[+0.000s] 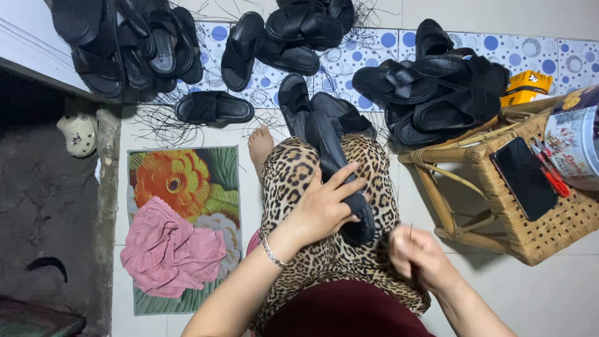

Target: The person sits on the floor and sews a black slipper using a needle and thread. They repeatedly pass the needle through the sole and upper, pulling the thread tight to secure the parts together.

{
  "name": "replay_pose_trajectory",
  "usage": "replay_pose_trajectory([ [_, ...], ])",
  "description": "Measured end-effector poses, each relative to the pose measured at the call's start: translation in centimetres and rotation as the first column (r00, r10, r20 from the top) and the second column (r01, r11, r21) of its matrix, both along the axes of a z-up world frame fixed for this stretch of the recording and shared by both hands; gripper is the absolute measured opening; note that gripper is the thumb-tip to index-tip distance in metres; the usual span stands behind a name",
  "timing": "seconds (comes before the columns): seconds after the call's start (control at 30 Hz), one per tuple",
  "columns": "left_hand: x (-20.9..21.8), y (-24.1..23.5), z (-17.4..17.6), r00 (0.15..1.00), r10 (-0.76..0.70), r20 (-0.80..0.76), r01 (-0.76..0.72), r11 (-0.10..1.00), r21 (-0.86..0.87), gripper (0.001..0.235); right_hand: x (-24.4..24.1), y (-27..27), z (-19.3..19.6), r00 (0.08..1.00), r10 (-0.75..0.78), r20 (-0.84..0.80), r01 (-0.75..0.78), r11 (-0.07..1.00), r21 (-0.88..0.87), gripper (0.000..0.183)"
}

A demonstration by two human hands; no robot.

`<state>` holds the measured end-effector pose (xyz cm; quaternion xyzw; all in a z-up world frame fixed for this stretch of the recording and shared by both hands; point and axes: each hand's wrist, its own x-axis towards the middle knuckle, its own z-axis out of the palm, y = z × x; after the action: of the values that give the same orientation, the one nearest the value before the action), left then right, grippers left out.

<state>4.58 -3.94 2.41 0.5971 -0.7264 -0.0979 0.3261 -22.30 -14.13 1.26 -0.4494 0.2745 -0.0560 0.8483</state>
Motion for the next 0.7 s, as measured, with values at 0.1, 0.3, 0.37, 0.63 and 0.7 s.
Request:
replay_pose_trajectory([
  [0.1,-0.5,0.8,0.5,1.000,0.002,-0.018,-0.002,1.000,0.025,0.021,-4.3,2.1,-1.2,0.992,0.040,-0.116,-0.016,0.979,0.202,0.030],
  [0.3,-4.1,5.0,1.1,0.864,0.302,-0.403,-0.390,0.908,-0.154,0.014,-2.3,0.7,1.4,0.996,0.091,0.011,-0.092,0.983,0.159,0.029],
  [0.37,-5.0,6.0,0.5,0.789,0.388,-0.477,-0.395,0.914,0.090,0.015,-1.5,0.6,0.6,0.994,0.086,-0.073,-0.076,0.987,0.138,0.033],
  [0.63,-5.2,6.3,-0.1,0.604,0.706,-0.371,-0.066,0.508,0.859,0.042,3.1,2.8,1.1,0.936,0.030,-0.350,-0.201,0.861,-0.467,0.025],
  [0.7,-4.7,7.5,-0.3,0.017,0.620,-0.785,0.294,0.747,0.596,0.024,2.9,3.4,0.6,0.963,-0.032,-0.268,-0.212,0.522,-0.826,0.028],
])
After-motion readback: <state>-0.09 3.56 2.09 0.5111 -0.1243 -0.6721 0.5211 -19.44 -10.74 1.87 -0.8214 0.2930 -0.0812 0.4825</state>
